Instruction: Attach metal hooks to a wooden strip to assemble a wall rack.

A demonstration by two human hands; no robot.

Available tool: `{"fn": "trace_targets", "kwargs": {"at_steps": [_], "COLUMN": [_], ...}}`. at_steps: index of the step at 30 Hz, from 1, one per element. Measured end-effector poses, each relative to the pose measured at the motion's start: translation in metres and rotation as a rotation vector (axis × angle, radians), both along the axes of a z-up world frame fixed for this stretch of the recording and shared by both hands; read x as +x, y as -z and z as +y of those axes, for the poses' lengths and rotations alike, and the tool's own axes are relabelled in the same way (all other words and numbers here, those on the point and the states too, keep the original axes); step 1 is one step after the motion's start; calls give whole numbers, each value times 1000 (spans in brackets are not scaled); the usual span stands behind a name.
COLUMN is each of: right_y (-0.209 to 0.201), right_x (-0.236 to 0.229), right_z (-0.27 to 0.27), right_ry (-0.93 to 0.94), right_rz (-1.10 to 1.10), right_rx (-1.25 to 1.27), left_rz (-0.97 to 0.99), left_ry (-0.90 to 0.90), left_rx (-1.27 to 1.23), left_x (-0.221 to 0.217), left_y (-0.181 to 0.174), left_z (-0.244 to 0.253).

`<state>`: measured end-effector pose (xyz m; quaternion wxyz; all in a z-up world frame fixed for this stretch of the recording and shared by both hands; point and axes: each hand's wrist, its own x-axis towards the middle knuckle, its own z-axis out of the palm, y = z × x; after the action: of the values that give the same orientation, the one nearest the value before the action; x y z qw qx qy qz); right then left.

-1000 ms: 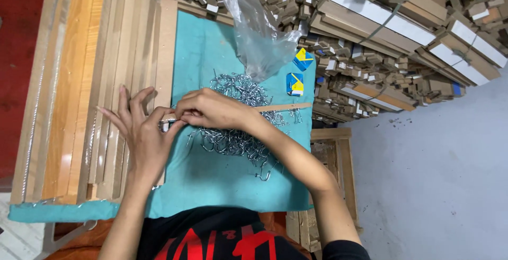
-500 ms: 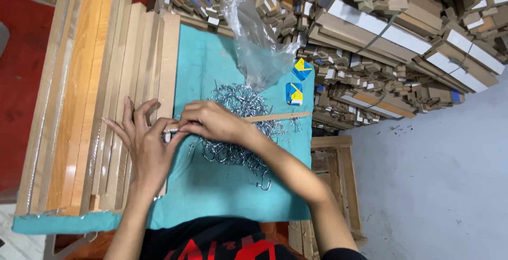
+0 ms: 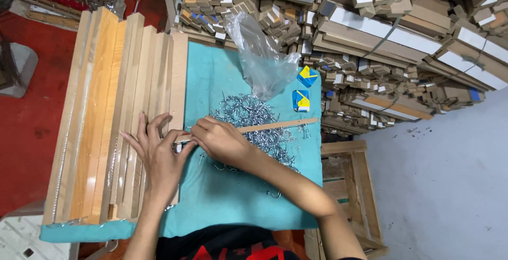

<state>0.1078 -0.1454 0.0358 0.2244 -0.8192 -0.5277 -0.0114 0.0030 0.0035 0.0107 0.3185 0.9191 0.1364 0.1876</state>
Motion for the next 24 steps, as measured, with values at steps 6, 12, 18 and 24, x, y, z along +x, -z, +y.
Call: {"fn": "trace_targets", "kwargs": {"at_steps": [6,12,18,24], "right_y": [0,14,41,40], "right_x": [-1,-2,-15,-19], "right_z": [1,4,6,11], "right_ry": [-1,-11,150,244], "right_rz": [-80,-180,-72,-44], "right_rx": [-5,-55,119,179], "left_rz": [-18,2,12,-4], "left_ry": [-12,-12,-21,-22], "left_rx": [17,11,-7,39], "left_x": [0,1,2,2], "left_y": [0,-1,4,15], "left_z": [0,0,-1,0]}}
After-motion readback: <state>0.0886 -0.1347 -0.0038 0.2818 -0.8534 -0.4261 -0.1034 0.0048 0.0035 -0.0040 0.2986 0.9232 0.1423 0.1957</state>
